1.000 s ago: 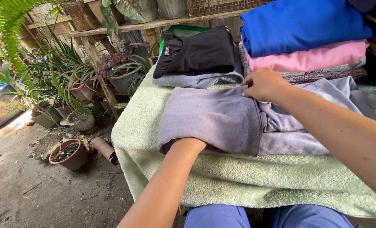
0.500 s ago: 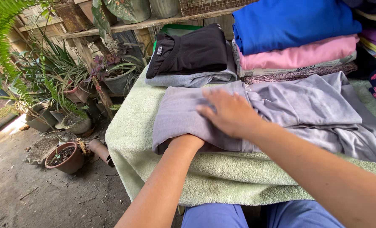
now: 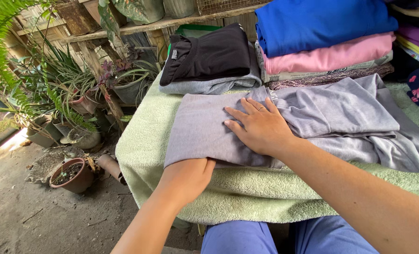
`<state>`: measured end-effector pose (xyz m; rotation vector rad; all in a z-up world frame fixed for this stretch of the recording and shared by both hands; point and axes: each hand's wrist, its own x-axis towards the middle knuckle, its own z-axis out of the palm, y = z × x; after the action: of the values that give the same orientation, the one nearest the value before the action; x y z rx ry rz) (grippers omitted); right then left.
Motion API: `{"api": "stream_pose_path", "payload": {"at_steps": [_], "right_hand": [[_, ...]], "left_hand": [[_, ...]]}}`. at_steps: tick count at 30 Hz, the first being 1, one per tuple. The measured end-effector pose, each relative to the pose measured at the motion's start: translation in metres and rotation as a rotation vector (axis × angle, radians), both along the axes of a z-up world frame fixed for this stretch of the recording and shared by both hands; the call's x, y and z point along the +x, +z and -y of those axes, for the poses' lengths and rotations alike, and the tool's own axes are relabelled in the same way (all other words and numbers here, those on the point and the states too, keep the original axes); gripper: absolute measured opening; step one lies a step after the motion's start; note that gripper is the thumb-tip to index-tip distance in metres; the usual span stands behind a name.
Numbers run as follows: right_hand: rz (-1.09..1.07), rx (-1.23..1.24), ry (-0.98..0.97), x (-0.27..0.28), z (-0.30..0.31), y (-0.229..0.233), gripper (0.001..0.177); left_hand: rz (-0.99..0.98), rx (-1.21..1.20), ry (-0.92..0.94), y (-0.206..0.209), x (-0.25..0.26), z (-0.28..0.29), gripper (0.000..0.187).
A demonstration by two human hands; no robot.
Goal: The person folds a gray t-shirt by hand on a covered table, flattening the fabric and folding the sleeves and body into a square before placing it on a stack of clothes.
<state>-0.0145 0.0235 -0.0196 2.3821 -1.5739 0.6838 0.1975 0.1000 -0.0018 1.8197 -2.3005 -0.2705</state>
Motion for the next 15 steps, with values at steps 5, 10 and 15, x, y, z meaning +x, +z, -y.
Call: {"api": "stream_pose_path", "payload": {"at_steps": [5, 10, 15], "right_hand": [[0.031, 0.009, 0.034, -0.003, 0.007, -0.006, 0.053], [0.337, -0.006, 0.066, -0.043, 0.042, -0.005, 0.048], [0.476, 0.314, -0.145, -0.099, 0.079, 0.021, 0.048]], "left_hand": [[-0.306, 0.228, -0.252, 0.049, 0.039, -0.018, 0.047], [-0.703, 0.009, -0.063, 0.101, 0.048, 0.019, 0.033], [-0.563, -0.397, 0.1, 0.077, 0.015, 0.113, 0.027]]}}
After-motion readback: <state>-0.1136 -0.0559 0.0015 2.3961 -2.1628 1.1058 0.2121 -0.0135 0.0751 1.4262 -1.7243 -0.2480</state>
